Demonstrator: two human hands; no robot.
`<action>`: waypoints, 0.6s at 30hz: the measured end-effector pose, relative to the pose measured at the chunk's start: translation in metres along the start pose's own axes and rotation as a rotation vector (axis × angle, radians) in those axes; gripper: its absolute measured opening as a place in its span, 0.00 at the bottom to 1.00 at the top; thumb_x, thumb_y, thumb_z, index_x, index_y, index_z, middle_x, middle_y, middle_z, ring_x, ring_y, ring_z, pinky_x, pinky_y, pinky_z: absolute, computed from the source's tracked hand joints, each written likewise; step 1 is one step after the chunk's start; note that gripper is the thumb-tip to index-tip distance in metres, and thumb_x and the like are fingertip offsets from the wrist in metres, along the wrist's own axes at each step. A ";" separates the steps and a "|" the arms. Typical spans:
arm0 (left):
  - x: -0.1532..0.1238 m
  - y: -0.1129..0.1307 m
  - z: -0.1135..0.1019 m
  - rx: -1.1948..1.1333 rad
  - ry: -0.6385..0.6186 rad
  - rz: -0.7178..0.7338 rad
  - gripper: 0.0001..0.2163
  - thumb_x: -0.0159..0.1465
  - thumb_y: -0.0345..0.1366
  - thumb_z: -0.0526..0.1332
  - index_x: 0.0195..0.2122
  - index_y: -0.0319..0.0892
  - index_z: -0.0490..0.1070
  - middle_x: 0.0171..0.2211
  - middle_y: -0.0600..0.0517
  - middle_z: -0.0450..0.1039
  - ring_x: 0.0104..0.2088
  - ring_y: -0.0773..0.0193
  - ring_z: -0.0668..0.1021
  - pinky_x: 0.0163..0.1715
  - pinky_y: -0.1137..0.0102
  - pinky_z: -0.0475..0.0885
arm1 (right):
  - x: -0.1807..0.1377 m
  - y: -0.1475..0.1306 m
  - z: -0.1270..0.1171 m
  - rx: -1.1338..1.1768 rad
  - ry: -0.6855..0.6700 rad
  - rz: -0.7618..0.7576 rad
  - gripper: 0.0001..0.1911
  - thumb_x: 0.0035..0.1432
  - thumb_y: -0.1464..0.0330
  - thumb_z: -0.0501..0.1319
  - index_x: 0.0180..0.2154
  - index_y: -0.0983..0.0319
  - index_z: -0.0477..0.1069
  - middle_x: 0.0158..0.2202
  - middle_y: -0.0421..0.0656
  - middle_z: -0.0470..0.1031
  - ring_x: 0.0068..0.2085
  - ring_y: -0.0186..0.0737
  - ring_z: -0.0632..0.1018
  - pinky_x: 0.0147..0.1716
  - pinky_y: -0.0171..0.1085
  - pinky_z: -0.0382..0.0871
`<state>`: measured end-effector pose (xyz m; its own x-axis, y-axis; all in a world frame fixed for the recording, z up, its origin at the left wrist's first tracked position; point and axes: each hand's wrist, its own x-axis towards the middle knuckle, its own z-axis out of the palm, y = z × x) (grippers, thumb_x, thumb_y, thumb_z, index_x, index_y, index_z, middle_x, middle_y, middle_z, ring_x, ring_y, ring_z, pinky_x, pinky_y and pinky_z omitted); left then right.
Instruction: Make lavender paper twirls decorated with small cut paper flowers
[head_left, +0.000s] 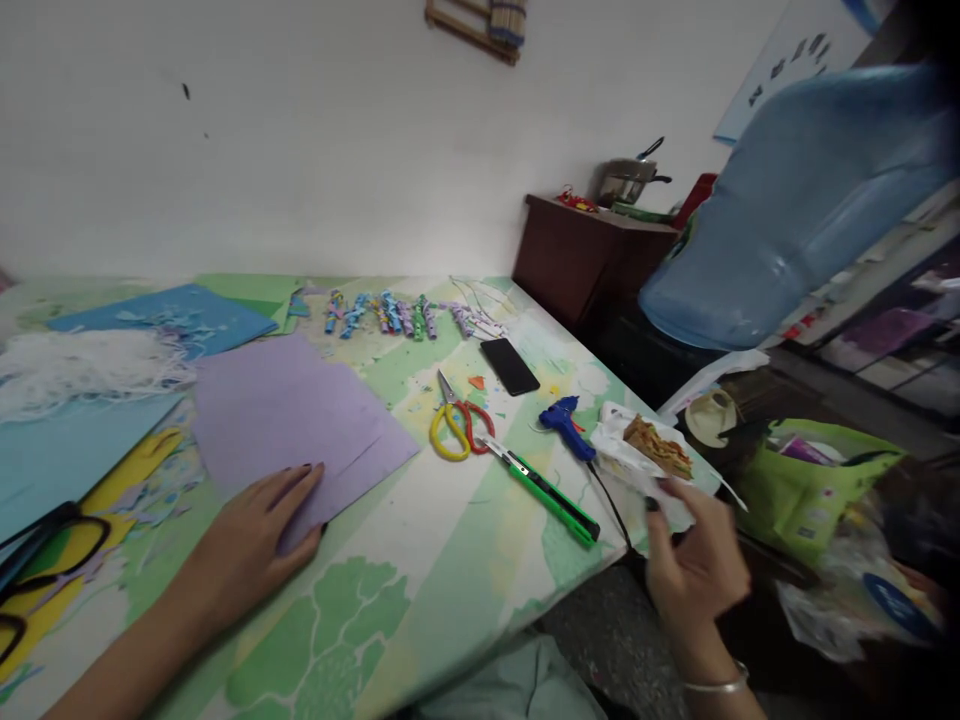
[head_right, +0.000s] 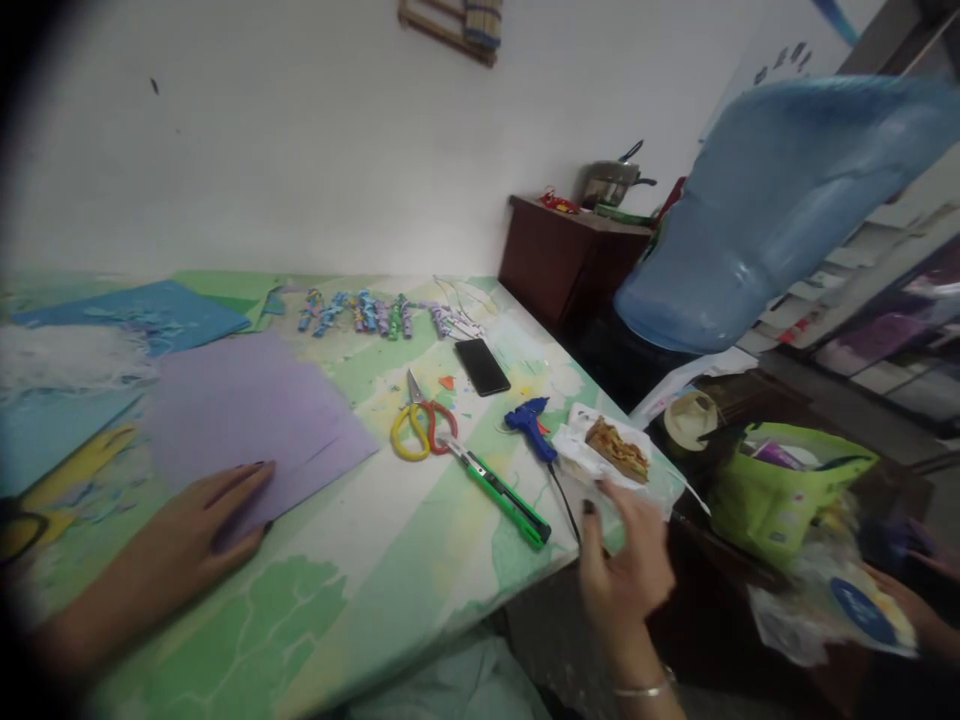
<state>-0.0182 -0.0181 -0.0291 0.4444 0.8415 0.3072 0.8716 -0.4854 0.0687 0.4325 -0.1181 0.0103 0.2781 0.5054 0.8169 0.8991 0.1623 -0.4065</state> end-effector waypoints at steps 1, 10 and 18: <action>0.001 -0.002 0.000 0.001 0.002 0.002 0.27 0.62 0.48 0.53 0.59 0.38 0.64 0.55 0.38 0.70 0.52 0.47 0.74 0.53 0.56 0.70 | 0.005 0.013 -0.007 -0.091 0.114 0.062 0.22 0.56 0.66 0.64 0.53 0.59 0.69 0.48 0.53 0.73 0.51 0.61 0.73 0.52 0.62 0.65; 0.000 -0.003 0.003 -0.002 0.053 0.011 0.25 0.63 0.48 0.53 0.58 0.40 0.64 0.54 0.39 0.71 0.52 0.47 0.74 0.52 0.54 0.69 | 0.025 0.139 -0.001 0.264 -0.327 0.696 0.56 0.31 0.58 0.74 0.62 0.63 0.56 0.57 0.59 0.65 0.55 0.66 0.70 0.51 0.59 0.65; -0.002 -0.006 0.011 -0.029 0.083 0.007 0.26 0.62 0.48 0.53 0.57 0.37 0.67 0.54 0.38 0.70 0.52 0.46 0.73 0.52 0.53 0.68 | 0.026 0.140 0.018 0.187 -0.417 0.535 0.36 0.36 0.60 0.71 0.51 0.61 0.68 0.47 0.49 0.75 0.47 0.54 0.76 0.51 0.52 0.66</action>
<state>-0.0224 -0.0140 -0.0402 0.4307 0.8161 0.3853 0.8618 -0.4987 0.0929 0.5593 -0.0670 -0.0330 0.4799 0.8330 0.2752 0.5910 -0.0751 -0.8031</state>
